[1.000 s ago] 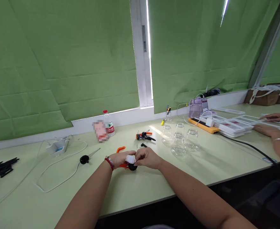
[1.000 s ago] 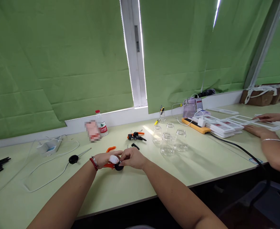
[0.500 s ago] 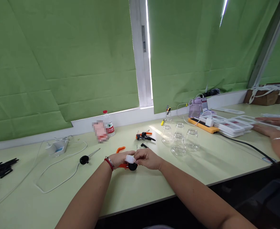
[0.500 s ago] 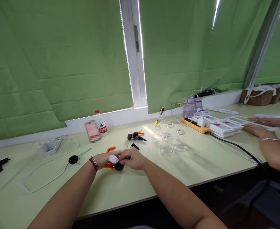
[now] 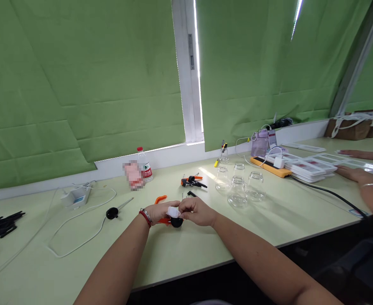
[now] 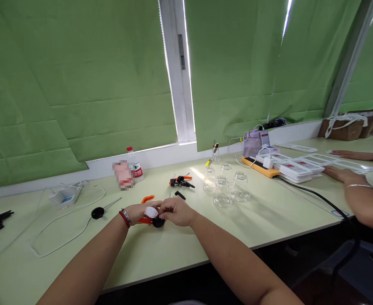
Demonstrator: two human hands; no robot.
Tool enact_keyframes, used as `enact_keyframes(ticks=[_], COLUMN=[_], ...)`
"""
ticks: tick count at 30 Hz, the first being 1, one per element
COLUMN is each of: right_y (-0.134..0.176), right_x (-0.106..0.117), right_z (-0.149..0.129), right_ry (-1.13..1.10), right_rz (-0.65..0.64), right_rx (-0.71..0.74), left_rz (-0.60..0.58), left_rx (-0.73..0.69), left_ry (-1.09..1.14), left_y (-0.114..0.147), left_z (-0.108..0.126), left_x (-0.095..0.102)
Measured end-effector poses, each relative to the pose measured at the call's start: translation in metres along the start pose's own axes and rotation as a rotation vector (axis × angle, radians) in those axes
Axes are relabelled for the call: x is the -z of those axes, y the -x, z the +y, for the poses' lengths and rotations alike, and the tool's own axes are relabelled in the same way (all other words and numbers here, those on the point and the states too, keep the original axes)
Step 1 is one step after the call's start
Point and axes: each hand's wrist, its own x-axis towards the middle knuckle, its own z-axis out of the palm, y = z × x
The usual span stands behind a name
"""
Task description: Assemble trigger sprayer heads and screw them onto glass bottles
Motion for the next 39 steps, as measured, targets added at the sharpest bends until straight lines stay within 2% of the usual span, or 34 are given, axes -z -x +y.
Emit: enact_keyframes(ticks=[9, 17, 22, 39], right_y=[0.0006, -0.0006, -0.0008, -0.0005], right_x=[-0.005, -0.0017, -0.0004, -0.0031], right_z=[0.0033, -0.0001, 0.0001, -0.001], right_ry=[-0.097, -0.025, -0.014, -0.095], right_rz=[0.043, -0.004, -0.014, 0.046], right_rx=[-0.117, 0.004, 0.026, -0.142], left_rz=[-0.021, -0.028, -0.025, -0.013], left_rx=[0.001, -0.01, -0.016, 0.017], left_ry=[0.005, 0.028, 0.028, 0.008], left_y=[-0.001, -0.0028, -0.0021, -0.0013], left_z=[-0.0003, -0.0044, -0.0028, 0.0014], left_x=[-0.0002, 0.0023, 0.0016, -0.001])
